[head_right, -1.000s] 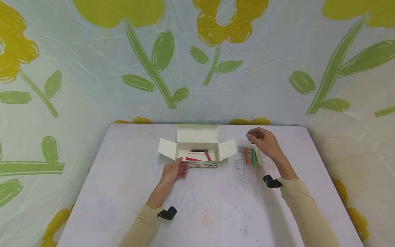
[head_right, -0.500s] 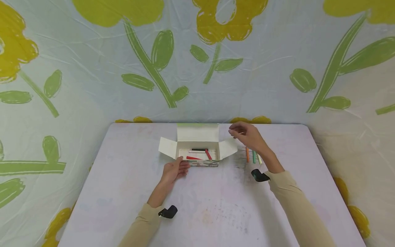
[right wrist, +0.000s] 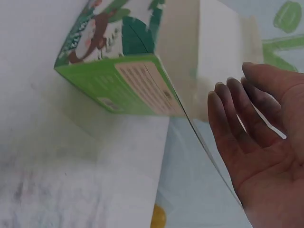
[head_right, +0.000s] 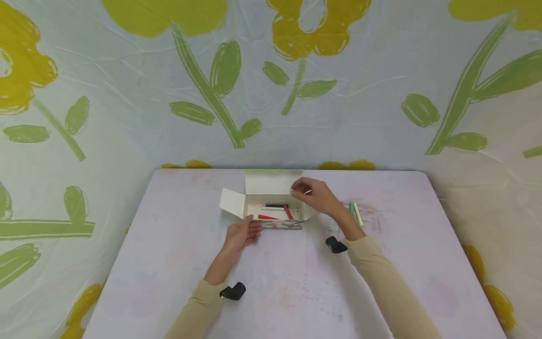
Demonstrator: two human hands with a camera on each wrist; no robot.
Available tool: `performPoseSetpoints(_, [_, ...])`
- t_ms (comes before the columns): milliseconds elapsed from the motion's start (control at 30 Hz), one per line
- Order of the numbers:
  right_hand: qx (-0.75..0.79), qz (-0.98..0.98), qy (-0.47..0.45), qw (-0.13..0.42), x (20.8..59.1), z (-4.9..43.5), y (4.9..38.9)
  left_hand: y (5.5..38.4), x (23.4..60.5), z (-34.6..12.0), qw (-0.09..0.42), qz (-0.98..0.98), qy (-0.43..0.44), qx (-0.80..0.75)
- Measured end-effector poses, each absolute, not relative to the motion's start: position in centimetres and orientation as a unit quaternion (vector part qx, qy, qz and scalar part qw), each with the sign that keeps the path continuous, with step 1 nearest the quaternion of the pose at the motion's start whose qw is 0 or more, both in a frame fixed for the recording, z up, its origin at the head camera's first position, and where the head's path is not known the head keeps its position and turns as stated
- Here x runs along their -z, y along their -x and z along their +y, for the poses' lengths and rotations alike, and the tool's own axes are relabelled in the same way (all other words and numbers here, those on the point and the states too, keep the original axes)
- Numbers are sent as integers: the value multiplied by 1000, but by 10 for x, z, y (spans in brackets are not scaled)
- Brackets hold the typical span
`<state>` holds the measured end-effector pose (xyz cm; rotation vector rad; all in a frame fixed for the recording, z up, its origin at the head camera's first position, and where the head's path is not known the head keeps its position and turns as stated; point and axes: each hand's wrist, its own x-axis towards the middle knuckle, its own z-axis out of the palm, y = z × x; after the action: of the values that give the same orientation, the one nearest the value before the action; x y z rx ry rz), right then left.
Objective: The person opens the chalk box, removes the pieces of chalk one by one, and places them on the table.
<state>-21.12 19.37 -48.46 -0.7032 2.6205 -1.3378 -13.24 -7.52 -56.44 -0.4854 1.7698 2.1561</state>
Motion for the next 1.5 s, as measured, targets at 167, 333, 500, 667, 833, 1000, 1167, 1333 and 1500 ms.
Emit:
performPoseSetpoints(167, [452,850,257,84,496,176,212,133,565,-76,159,616,166,-754])
performPoseSetpoints(333, [449,844,274,105,508,161,212,134,566,-76,162,617,163,-752])
performPoseSetpoints(500, [433,839,304,128,519,148,214,136,568,-76,159,616,173,-752])
performPoseSetpoints(667, [413,837,325,153,526,138,215,135,567,-75,152,615,172,-754])
performPoseSetpoints(833, [385,837,343,185,532,128,219,135,569,-75,150,616,171,-754])
performPoseSetpoints(1000, [367,838,341,215,535,122,225,135,568,-75,149,616,177,-753])
performPoseSetpoints(1167, [343,845,345,223,534,120,228,135,566,-73,149,612,174,-757])
performPoseSetpoints(1333, [321,850,346,235,531,119,229,135,566,-73,147,614,171,-756])
performPoseSetpoints(1500, [302,852,347,252,529,121,229,136,567,-73,142,615,178,-755])
